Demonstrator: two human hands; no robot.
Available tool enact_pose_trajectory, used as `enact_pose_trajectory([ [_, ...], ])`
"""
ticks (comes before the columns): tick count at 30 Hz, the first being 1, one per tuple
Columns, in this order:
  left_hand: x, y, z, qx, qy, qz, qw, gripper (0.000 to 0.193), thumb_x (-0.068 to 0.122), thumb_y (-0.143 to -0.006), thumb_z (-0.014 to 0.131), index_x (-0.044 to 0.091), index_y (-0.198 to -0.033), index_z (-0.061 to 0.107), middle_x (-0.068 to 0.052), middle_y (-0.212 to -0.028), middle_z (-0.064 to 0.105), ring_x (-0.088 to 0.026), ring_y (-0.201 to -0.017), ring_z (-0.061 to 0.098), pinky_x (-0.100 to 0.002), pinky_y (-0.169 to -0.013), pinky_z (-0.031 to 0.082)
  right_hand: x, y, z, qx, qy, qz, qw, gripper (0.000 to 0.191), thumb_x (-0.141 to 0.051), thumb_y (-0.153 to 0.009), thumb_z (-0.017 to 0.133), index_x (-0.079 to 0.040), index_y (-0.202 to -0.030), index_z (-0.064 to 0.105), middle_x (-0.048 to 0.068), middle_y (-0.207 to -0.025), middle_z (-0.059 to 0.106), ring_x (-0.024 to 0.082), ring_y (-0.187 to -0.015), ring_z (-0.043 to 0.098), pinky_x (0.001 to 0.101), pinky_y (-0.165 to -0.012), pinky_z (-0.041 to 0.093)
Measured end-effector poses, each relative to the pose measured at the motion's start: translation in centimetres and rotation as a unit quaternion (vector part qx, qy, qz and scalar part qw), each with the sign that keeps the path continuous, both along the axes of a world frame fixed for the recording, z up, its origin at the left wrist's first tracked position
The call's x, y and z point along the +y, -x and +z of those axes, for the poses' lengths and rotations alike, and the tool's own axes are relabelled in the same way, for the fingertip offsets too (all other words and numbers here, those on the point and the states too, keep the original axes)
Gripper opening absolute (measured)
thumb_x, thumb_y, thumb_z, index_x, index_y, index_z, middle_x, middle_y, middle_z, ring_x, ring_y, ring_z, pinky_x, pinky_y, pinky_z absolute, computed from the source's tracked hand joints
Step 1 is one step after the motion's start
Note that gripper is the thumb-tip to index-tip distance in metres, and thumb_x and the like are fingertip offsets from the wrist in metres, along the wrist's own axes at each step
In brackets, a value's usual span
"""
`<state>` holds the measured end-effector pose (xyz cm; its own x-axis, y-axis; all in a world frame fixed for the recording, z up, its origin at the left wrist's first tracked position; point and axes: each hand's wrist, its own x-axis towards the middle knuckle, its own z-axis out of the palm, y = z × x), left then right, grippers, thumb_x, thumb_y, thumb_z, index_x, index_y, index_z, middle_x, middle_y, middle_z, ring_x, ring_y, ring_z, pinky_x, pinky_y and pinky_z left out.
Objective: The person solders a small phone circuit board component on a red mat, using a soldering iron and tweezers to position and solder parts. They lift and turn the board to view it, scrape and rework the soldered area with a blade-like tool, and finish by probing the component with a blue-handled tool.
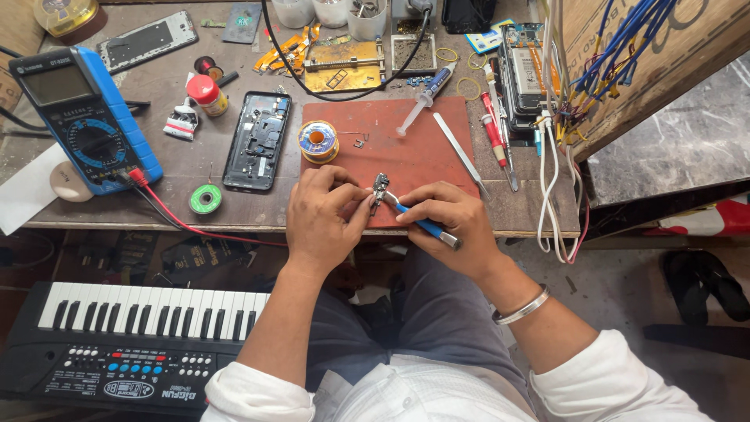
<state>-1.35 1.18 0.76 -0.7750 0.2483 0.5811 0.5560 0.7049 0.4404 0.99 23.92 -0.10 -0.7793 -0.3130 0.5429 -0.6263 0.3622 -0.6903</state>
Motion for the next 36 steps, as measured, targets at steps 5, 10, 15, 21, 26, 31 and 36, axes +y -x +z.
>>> enact_pose_trajectory([
  [5, 0.18, 0.15, 0.05, 0.005, 0.003, -0.002, 1.0, 0.007, 0.02, -0.083, 0.081, 0.014, -0.086, 0.077, 0.0, -0.096, 0.063, -0.024, -0.095, 0.06, -0.041, -0.082, 0.044, -0.17, -0.04, 0.04, -0.008, 0.01, -0.029, 1.0, 0.025, 0.001, -0.076, 0.078, -0.01, -0.098, 0.077, 0.007, -0.111, 0.074, 0.021, -0.101, 0.075, 0.0316, -0.086, 0.059],
  [10, 0.15, -0.01, 0.03, -0.005, -0.002, 0.001, 1.0, 0.007, 0.019, -0.083, 0.08, 0.014, -0.086, 0.078, 0.0, -0.096, 0.064, -0.024, -0.095, 0.06, -0.041, -0.081, 0.044, 0.15, -0.07, 0.13, -0.049, 0.011, 0.0, 0.999, 0.024, 0.0, -0.075, 0.079, -0.01, -0.096, 0.078, 0.007, -0.11, 0.074, 0.02, -0.095, 0.075, 0.0299, -0.079, 0.059],
  [15, 0.13, 0.21, 0.02, 0.005, 0.004, -0.002, 1.0, 0.007, 0.019, -0.083, 0.08, 0.014, -0.086, 0.078, -0.001, -0.096, 0.063, -0.025, -0.096, 0.059, -0.041, -0.082, 0.044, -0.12, 0.01, 0.01, -0.006, 0.014, -0.021, 1.0, 0.024, 0.001, -0.075, 0.079, -0.009, -0.097, 0.077, 0.008, -0.11, 0.074, 0.021, -0.1, 0.074, 0.0311, -0.083, 0.059],
  [21, 0.11, 0.08, -0.07, 0.003, 0.005, 0.0, 1.0, 0.007, 0.019, -0.083, 0.08, 0.014, -0.086, 0.077, -0.001, -0.096, 0.064, -0.024, -0.096, 0.06, -0.041, -0.082, 0.044, -0.1, 0.02, -0.01, -0.016, 0.013, -0.017, 1.0, 0.024, 0.001, -0.076, 0.079, -0.009, -0.097, 0.077, 0.007, -0.109, 0.074, 0.021, -0.099, 0.075, 0.0321, -0.084, 0.059],
  [26, 0.0, 0.03, -0.04, 0.003, 0.003, 0.0, 1.0, 0.007, 0.02, -0.083, 0.08, 0.014, -0.086, 0.078, -0.001, -0.096, 0.064, -0.024, -0.096, 0.06, -0.041, -0.081, 0.044, -0.24, 0.07, -0.13, -0.012, 0.009, -0.023, 1.0, 0.024, 0.001, -0.075, 0.079, -0.01, -0.097, 0.077, 0.007, -0.109, 0.074, 0.022, -0.099, 0.074, 0.0318, -0.083, 0.059],
  [31, 0.12, 0.11, -0.09, 0.008, 0.004, 0.0, 1.0, 0.007, 0.02, -0.084, 0.08, 0.014, -0.085, 0.077, -0.001, -0.096, 0.063, -0.024, -0.096, 0.059, -0.041, -0.081, 0.044, -0.16, 0.04, -0.04, -0.004, 0.015, -0.026, 1.0, 0.024, 0.002, -0.077, 0.079, -0.009, -0.098, 0.077, 0.007, -0.11, 0.074, 0.022, -0.101, 0.074, 0.0321, -0.085, 0.058],
  [36, -0.07, 0.05, -0.11, 0.005, 0.002, 0.002, 1.0, 0.007, 0.02, -0.083, 0.08, 0.014, -0.085, 0.077, -0.001, -0.096, 0.063, -0.024, -0.096, 0.06, -0.041, -0.081, 0.044, -0.01, 0.0, 0.19, -0.02, 0.007, 0.0, 1.0, 0.025, 0.002, -0.075, 0.079, -0.01, -0.097, 0.077, 0.007, -0.11, 0.074, 0.022, -0.101, 0.073, 0.0313, -0.082, 0.058],
])
